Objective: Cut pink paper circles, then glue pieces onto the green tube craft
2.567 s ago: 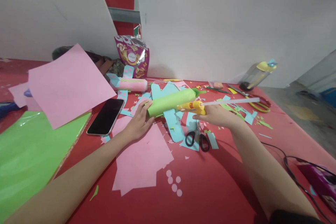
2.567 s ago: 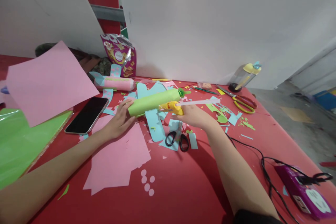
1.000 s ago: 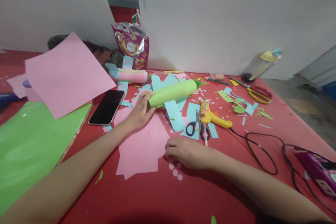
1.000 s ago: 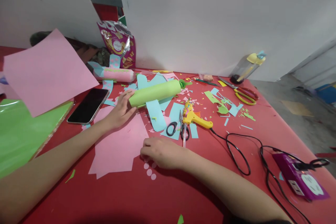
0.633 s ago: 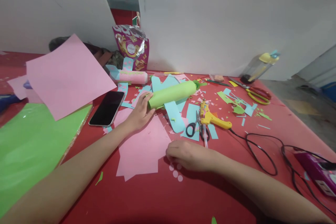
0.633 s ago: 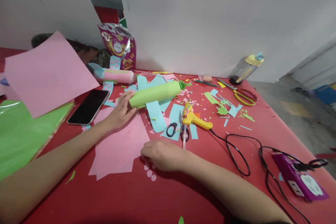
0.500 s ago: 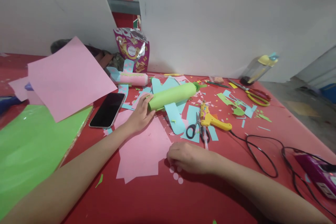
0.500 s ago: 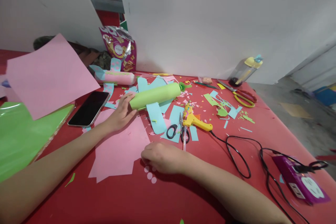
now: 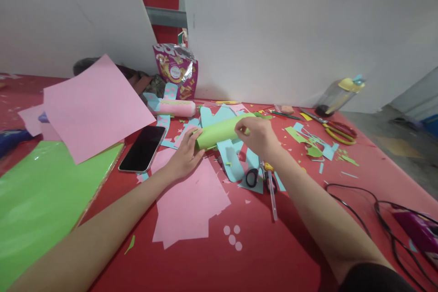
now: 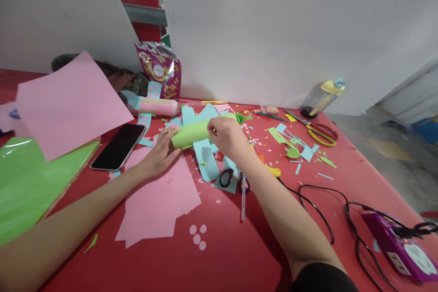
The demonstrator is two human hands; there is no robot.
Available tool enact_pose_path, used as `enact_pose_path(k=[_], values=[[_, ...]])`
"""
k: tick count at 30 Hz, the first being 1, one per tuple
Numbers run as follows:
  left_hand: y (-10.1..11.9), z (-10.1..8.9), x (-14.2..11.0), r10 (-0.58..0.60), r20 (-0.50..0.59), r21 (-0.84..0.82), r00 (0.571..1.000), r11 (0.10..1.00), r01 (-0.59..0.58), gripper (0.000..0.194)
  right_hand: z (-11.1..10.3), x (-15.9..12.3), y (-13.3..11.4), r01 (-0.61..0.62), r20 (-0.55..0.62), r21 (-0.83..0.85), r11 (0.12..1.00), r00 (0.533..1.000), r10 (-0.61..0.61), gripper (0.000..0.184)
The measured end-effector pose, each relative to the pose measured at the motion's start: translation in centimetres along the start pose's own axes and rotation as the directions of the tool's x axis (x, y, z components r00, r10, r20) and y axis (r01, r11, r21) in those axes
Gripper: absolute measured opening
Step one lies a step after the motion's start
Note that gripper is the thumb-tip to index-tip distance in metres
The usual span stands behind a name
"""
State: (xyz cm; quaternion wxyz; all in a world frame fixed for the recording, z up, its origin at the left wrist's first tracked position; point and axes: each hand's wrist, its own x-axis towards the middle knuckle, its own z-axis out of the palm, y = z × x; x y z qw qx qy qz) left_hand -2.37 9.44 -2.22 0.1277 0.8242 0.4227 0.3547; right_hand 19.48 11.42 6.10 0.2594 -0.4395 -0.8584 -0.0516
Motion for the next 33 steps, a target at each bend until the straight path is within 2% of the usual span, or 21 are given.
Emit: enact_pose_path(k=[4,7,18,33], values=[[0.0,-0.1,0.0,-0.003,0.014,-0.005,1.000,1.000,0.003,0.047,2.4,-1.2,0.1,0.007,0.034,-0.059,0.998,0.999,-0.005,0.017],[0.0,-0.1,0.0,-0.006,0.012,0.000,1.000,1.000,0.006,0.047,3.2,-2.2,-0.1,0.016,0.048,-0.104,0.994,0.999,-0.012,0.020],[-0.3,0.0,-0.1,-0.006,0.021,-0.005,1.000,1.000,0.007,0.048,4.0,-2.6,-0.2,0.045,0.078,-0.193,0.980,0.996,-0.031,0.022],[-0.1,0.0,0.0,-0.023,0.016,-0.020,1.000,1.000,0.023,0.048,4.3,-2.7,0.1,0.044,0.087,-0.188,0.981,0.996,-0.028,0.020]])
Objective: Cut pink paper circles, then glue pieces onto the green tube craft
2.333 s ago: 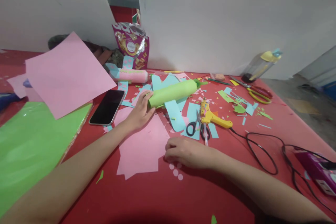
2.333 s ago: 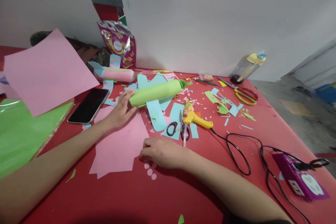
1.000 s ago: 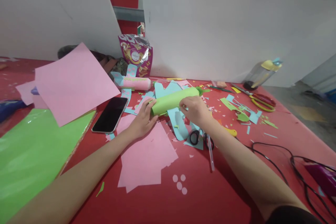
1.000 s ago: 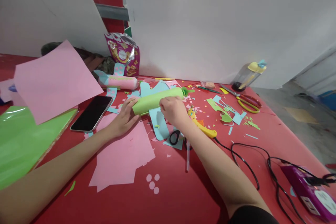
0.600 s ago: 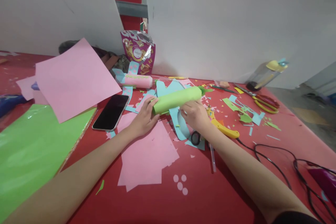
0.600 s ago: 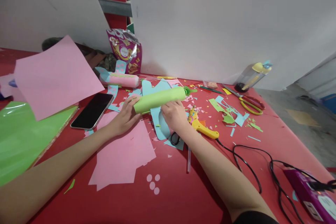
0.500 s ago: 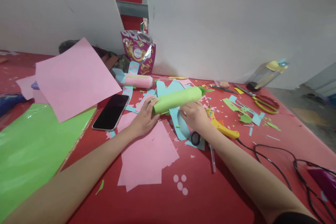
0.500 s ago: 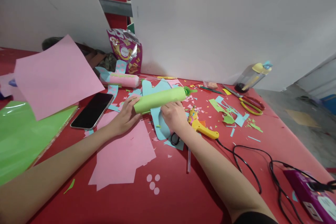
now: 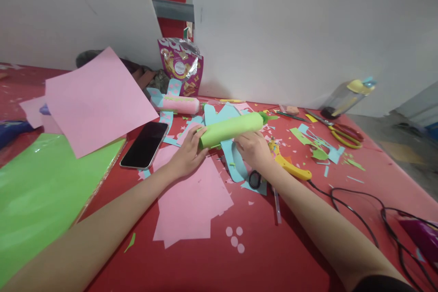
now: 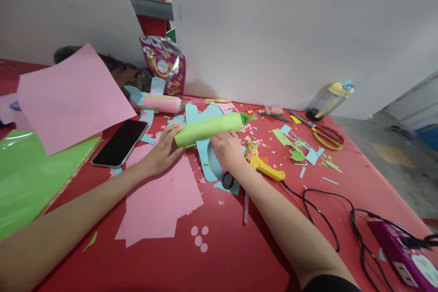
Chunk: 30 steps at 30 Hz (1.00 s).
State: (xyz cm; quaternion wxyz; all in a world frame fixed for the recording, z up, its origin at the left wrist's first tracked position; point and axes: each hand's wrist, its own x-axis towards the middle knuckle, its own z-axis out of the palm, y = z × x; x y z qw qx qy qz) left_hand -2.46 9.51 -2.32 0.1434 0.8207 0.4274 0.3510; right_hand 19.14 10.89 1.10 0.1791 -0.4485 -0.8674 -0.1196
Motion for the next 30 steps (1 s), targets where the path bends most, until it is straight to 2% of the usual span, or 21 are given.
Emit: enact_pose_path(k=[17,30], values=[[-0.12,0.02,-0.07,0.000,0.007,0.000,1.000,1.000,0.000,0.048,-0.20,0.36,-0.19,-0.046,0.008,0.076,0.996,0.999,0.045,0.020],[0.09,-0.06,0.00,0.009,-0.003,0.018,1.000,1.000,-0.009,0.047,-0.37,0.29,-0.01,-0.121,-0.043,0.259,0.958,0.990,0.137,0.013]])
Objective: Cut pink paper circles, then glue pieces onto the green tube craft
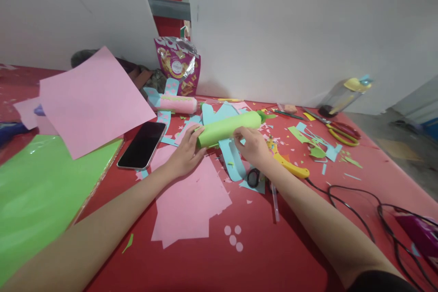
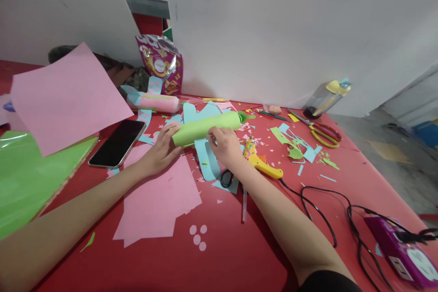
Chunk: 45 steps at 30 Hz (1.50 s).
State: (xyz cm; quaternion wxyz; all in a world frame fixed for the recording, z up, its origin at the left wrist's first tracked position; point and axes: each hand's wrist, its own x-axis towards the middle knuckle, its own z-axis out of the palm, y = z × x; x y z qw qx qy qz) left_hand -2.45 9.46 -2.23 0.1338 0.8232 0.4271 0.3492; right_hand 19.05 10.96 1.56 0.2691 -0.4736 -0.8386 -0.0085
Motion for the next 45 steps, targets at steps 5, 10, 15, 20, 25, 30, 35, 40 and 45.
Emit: enact_pose_path(k=[5,10,15,20,25,30,35,40,45], values=[[0.0,0.0,0.0,-0.009,0.003,0.002,1.000,1.000,0.009,0.047,0.1,-0.1,0.0,0.000,-0.008,0.052,0.999,1.000,0.001,0.015],[-0.1,0.0,0.0,0.001,0.001,0.000,1.000,1.000,-0.001,0.047,0.0,0.0,-0.1,0.001,0.007,0.085,0.996,1.000,-0.002,0.017],[-0.2,0.1,-0.1,0.000,0.001,-0.002,1.000,1.000,0.000,0.048,-0.1,0.1,-0.3,-0.013,0.045,0.073,0.997,0.999,0.010,0.019],[-0.2,0.1,-0.1,0.006,0.007,-0.003,1.000,1.000,-0.006,0.050,-1.5,0.1,-1.3,-0.024,0.121,0.028,0.999,0.992,0.020,0.021],[-0.2,0.2,0.0,0.015,-0.009,0.010,1.000,1.000,-0.015,0.051,-5.0,-0.8,-4.2,0.080,0.642,0.210,0.974,0.741,-0.199,0.019],[-0.2,0.3,-0.1,0.013,-0.018,0.002,1.000,1.000,-0.013,0.050,-6.4,-3.3,-6.9,0.066,0.806,0.451,0.890,0.399,-0.438,0.030],[-0.1,0.1,0.0,0.028,-0.012,-0.010,1.000,1.000,-0.028,0.051,-5.6,-5.7,-7.7,0.144,0.797,0.436,0.889,0.396,-0.455,0.026],[-0.2,0.1,-0.1,0.015,0.000,0.002,1.000,1.000,-0.015,0.051,-5.2,-6.1,-7.1,0.240,0.755,0.409,0.880,0.452,-0.474,0.008],[-0.3,0.1,-0.2,0.011,0.000,0.026,1.000,1.000,-0.011,0.053,-5.6,-5.2,-5.9,0.132,0.808,0.373,0.918,0.440,-0.392,0.008]])
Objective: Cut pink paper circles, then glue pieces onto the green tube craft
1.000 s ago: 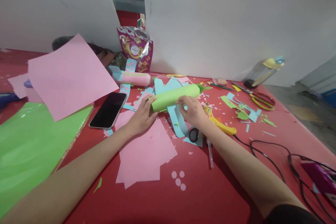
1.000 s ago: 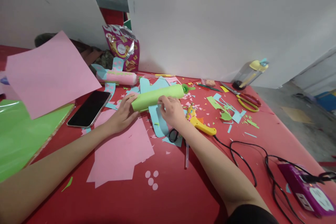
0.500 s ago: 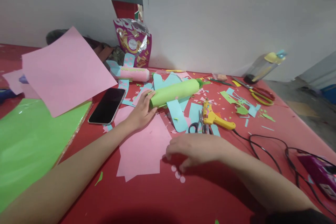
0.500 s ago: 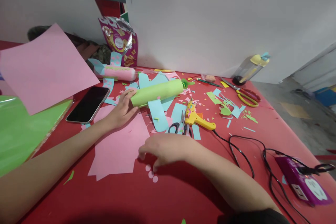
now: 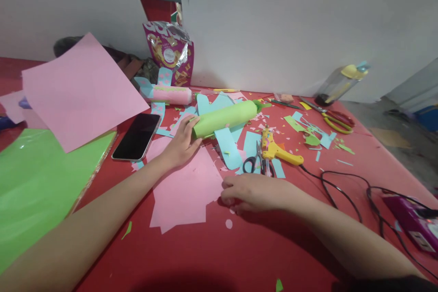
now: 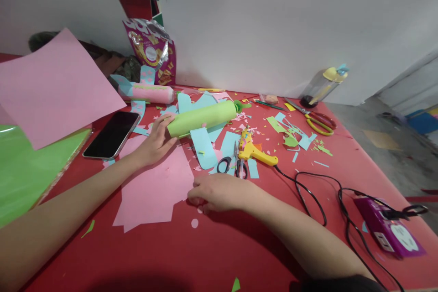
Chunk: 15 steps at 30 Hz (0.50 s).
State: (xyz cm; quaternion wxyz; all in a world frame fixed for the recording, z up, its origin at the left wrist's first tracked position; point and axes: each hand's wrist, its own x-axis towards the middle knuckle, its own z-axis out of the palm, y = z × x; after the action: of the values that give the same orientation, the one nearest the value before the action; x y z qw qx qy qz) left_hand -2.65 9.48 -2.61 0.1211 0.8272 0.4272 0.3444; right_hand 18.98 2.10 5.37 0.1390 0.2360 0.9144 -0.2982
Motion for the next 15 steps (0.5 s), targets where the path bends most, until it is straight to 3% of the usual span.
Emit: enact_pose_path(k=[8,15], values=[[0.12,-0.04,0.03,-0.004,0.005,0.002,1.000,1.000,0.004,0.052,-0.33,-0.20,0.83,0.019,-0.044,0.036,0.999,0.999,-0.017,0.021],[0.22,-0.09,0.05,-0.015,0.013,-0.004,1.000,1.000,0.015,0.052,0.10,0.29,1.07,-0.049,-0.083,0.079,0.996,0.995,0.056,0.013]])
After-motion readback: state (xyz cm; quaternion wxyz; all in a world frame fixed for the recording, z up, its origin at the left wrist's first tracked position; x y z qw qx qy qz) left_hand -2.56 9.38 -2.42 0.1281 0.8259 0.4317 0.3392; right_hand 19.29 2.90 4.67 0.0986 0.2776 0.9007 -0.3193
